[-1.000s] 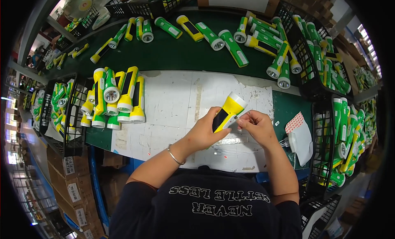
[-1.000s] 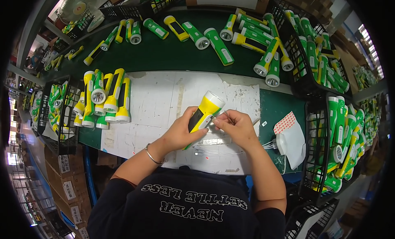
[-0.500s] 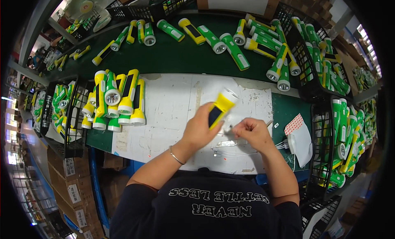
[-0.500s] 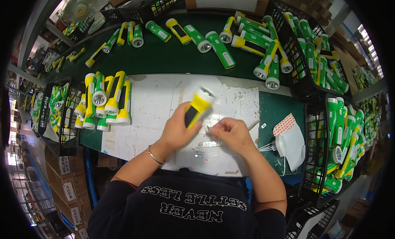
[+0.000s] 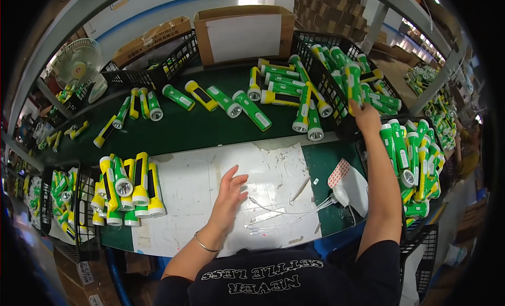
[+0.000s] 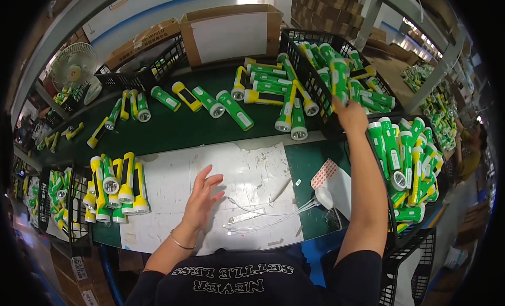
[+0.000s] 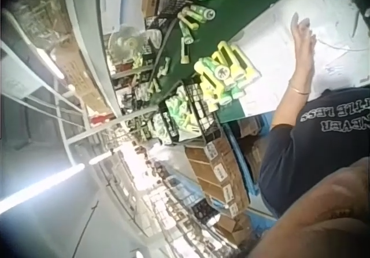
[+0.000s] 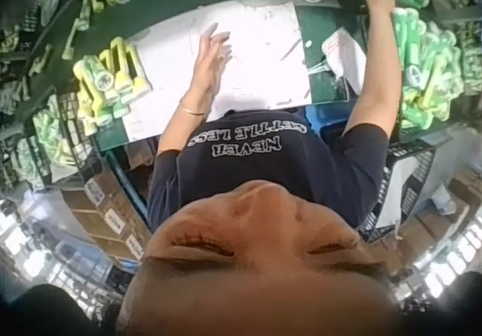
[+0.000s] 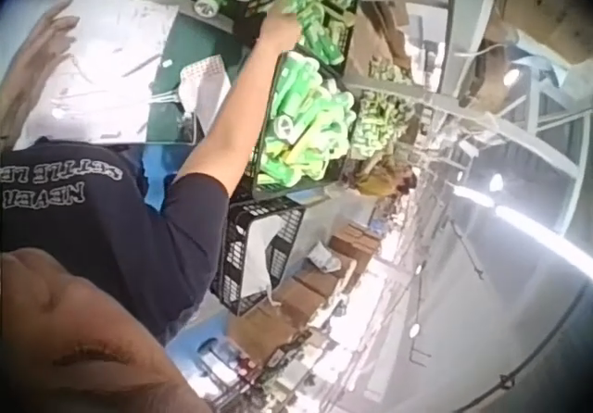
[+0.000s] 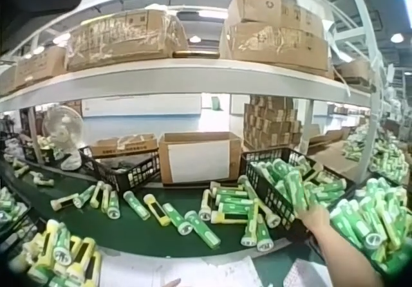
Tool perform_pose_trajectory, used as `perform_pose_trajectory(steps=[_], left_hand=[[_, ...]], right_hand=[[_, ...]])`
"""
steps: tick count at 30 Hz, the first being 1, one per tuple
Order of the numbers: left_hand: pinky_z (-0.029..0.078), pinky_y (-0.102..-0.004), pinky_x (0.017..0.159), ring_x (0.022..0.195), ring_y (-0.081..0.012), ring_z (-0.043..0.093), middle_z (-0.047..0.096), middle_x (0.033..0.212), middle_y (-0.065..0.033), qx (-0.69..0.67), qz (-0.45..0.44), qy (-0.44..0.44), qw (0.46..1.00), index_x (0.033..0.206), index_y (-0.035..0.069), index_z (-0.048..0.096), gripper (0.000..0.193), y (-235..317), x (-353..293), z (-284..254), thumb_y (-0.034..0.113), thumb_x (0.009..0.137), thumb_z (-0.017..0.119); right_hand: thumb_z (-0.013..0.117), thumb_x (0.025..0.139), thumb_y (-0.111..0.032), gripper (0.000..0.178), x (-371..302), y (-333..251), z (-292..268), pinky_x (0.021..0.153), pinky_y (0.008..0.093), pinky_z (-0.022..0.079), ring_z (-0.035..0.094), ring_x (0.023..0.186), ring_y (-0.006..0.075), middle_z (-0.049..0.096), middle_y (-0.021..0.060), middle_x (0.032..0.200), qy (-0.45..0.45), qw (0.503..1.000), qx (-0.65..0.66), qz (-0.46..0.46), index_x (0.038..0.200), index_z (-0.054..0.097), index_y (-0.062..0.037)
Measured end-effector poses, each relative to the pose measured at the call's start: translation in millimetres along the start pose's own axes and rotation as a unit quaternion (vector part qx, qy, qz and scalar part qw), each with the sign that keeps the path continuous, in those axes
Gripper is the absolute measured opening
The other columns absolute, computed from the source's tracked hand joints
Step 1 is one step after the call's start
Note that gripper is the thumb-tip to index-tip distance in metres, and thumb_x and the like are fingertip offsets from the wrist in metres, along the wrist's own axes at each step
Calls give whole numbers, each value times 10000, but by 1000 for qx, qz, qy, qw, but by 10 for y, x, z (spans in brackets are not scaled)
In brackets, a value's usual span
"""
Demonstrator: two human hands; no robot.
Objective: Assembling and inspecting solar-powered flashlights on a factory workbench.
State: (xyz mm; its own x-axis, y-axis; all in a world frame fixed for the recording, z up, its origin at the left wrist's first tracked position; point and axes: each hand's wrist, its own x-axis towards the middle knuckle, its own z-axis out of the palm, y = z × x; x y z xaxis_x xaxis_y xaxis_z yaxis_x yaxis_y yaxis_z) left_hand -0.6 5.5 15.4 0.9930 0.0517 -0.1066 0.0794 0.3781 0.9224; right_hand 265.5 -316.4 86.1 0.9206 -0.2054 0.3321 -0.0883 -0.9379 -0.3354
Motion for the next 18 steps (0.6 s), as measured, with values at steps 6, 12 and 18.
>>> perform_pose_trajectory(steps=[6, 12, 18], left_hand=[[332, -357, 939, 1126, -161, 411, 452, 1198, -45, -9, -20, -11, 1000, 1311, 131, 303, 494, -13, 50, -26, 285, 878, 484], [350, -342, 926, 1104, -153, 434, 464, 1176, -41, -7, -40, -16, 999, 1278, 121, 345, 461, -42, 46, -47, 254, 869, 511], [367, -357, 929, 1119, -195, 431, 459, 1187, -64, 311, 89, 19, 946, 1243, 87, 394, 450, 34, 83, -143, 223, 840, 543]], right_hand=[[591, 734, -513, 632, 204, -26, 261, 663, 454, 485, 598, 860, 349, 576, 154, 1045, 191, 973, -10, -131, 1174, 459, -79], [630, 685, -467, 728, -601, -514, 780, 675, 390, 500, 623, 833, 290, 630, 149, 910, -204, 972, -82, -88, 1261, 362, -112], [674, 608, -312, 545, -917, -730, -323, 691, 380, 492, 602, 815, 301, 606, 168, 875, -101, 963, 11, -248, 1083, 505, -103]])
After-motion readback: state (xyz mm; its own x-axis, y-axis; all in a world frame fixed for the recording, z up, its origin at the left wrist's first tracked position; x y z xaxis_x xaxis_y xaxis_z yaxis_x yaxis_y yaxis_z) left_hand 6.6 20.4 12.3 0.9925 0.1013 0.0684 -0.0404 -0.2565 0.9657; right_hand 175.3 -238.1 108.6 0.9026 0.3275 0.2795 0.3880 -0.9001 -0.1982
